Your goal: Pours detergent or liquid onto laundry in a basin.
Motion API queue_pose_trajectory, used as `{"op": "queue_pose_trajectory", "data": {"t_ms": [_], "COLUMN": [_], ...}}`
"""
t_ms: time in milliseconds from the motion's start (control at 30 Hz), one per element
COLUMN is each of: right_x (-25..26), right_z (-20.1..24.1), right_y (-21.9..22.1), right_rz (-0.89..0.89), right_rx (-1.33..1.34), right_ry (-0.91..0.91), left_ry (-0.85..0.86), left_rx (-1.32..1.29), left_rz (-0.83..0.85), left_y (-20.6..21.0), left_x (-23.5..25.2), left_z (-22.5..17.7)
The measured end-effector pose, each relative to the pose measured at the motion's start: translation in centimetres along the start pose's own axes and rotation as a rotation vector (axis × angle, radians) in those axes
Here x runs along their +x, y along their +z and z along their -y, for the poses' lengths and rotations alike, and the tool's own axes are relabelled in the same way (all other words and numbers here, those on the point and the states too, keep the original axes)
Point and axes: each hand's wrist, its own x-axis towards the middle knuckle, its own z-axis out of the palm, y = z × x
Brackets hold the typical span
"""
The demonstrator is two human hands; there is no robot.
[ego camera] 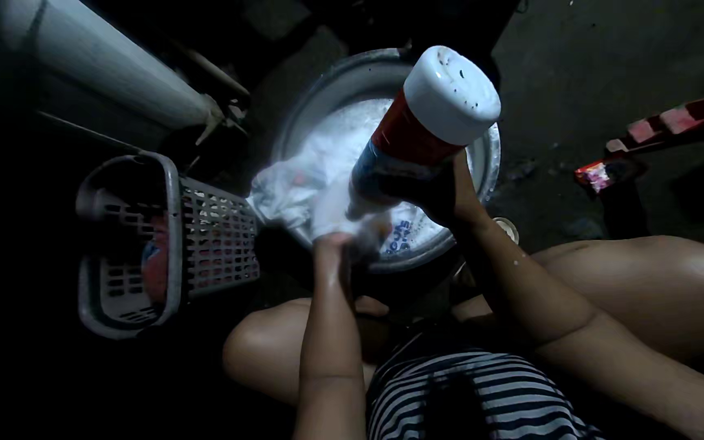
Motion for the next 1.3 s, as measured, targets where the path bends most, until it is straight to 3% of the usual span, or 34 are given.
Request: {"op": "queue_pose_trajectory", "data": {"t_ms": [67,233,300,400,533,700,833,933,1067,1200,1300], "right_x": [0.1,0.1,0.1,0.1,0.0,0.0,-0.1,-0.1,-0.2,-0.1,0.0], "right_z": [0.0,0.4,0.3,0.0,0.2,0.4,0.2,0.1,0.0,0.1,0.0], "right_y": [0.0,0.2,0.1,0.3,0.6,0.6,0.4,0.3,0.2,0.2,0.0], "right_rz": [0.005,0.004,0.0,-0.04,-0.127,-0.127,-0.145,-0.147,-0.131,-0.135,-0.12], "right_rx": [-0.02,0.026,-0.002,0.086,0.071,0.158,0.19,0.211,0.21,0.244,0.241], "right_ry": [-0.001,0.006,-0.009,-0.051,-0.078,-0.084,-0.059,-0.037,-0.023,-0.018,-0.014], "left_ry": [0.021,-0.06,-0.011,-0.016,-0.031,-0.029,-0.032,-0.036,-0.106,-0.07,-0.056], "left_rx": [0.115,-0.024,0.171,0.723,0.984,0.495,0.362,0.38,0.742,0.542,0.753], "left_rz": [0.031,-0.116,-0.048,-0.142,-0.21,-0.166,-0.128,-0.142,-0.174,-0.131,-0.147], "left_y": [-0.1,1.8,1.3,0.8,1.0,-0.2,0.0,1.1,3.0,1.5,1.0], "left_x": [-0.2,0.0,-0.2,-1.8,-2.0,-2.7,-2.9,-3.4,-4.0,-3.2,-2.9], "left_z": [-0.3,-0.6,-0.6,-1.0,-0.9,0.0,0.0,-0.5,-1.6,-0.8,-0.7]}}
